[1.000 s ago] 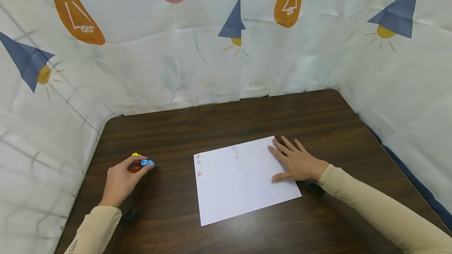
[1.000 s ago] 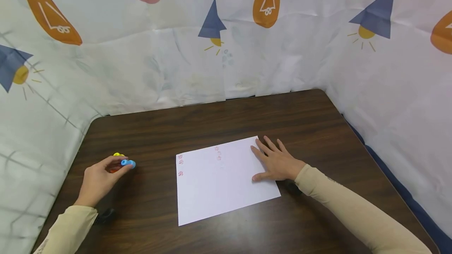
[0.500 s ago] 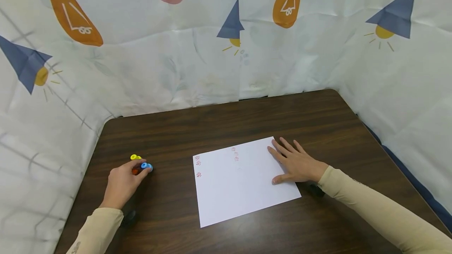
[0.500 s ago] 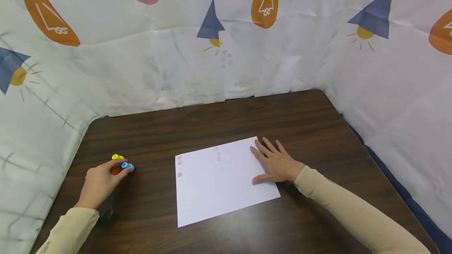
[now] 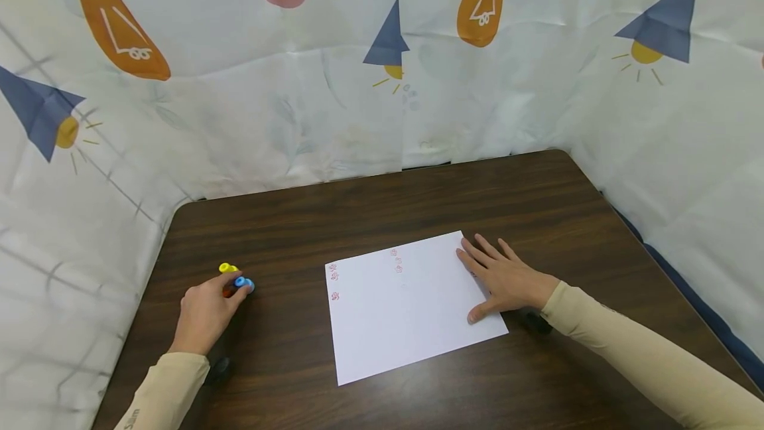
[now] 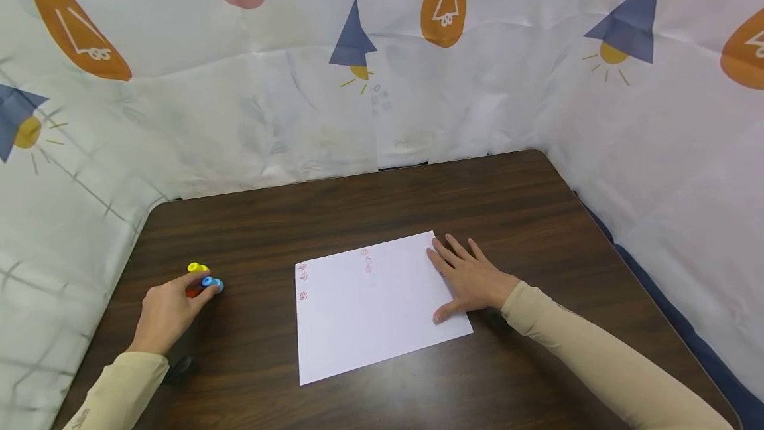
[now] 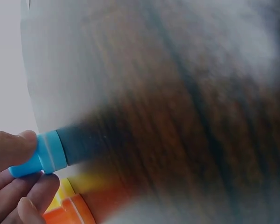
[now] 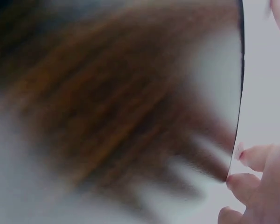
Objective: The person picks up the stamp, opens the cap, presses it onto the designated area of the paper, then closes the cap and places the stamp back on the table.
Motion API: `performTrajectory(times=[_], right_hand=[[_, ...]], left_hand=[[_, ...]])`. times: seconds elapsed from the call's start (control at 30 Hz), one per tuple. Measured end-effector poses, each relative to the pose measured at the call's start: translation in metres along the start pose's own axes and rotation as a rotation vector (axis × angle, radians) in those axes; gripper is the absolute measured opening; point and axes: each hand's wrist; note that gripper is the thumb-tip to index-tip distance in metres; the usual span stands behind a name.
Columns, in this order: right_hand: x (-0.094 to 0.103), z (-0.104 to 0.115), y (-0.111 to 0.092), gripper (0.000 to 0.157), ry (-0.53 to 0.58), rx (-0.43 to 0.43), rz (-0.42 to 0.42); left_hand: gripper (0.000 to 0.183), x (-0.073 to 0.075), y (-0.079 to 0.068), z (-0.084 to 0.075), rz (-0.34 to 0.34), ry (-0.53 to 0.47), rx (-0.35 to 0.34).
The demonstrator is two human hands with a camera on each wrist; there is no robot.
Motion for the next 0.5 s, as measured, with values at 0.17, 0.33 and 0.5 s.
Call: performTrajectory(times=[0.17,0.33,0.5], right_hand=[[-0.0015,-0.0010,-0.0021,0.130,-0.004,0.008,-0.002],[-0.0018,-0.0015,-0.0037,0.131,-0.001,0.015,-0.018],[-0.0023,-0.0030,-0.0052,0.133,0.009,0.004,-0.012]], left_hand=[[0.040,0.0009,0.0001,-0.0009,0.007,0.005,-0.008],[0.040,0.0016,0.0005,-0.0022,0.006,0.010,-0.011],[0.040,0.0038,0.0014,-0.0027,-0.007,0.009,-0.004]])
Point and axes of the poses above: each hand's wrist, its own y-axis towards the middle knuckle, its own x-axis out of the back of the hand, z = x × y, and after that the axes turned 4 degrees about z, right-handed
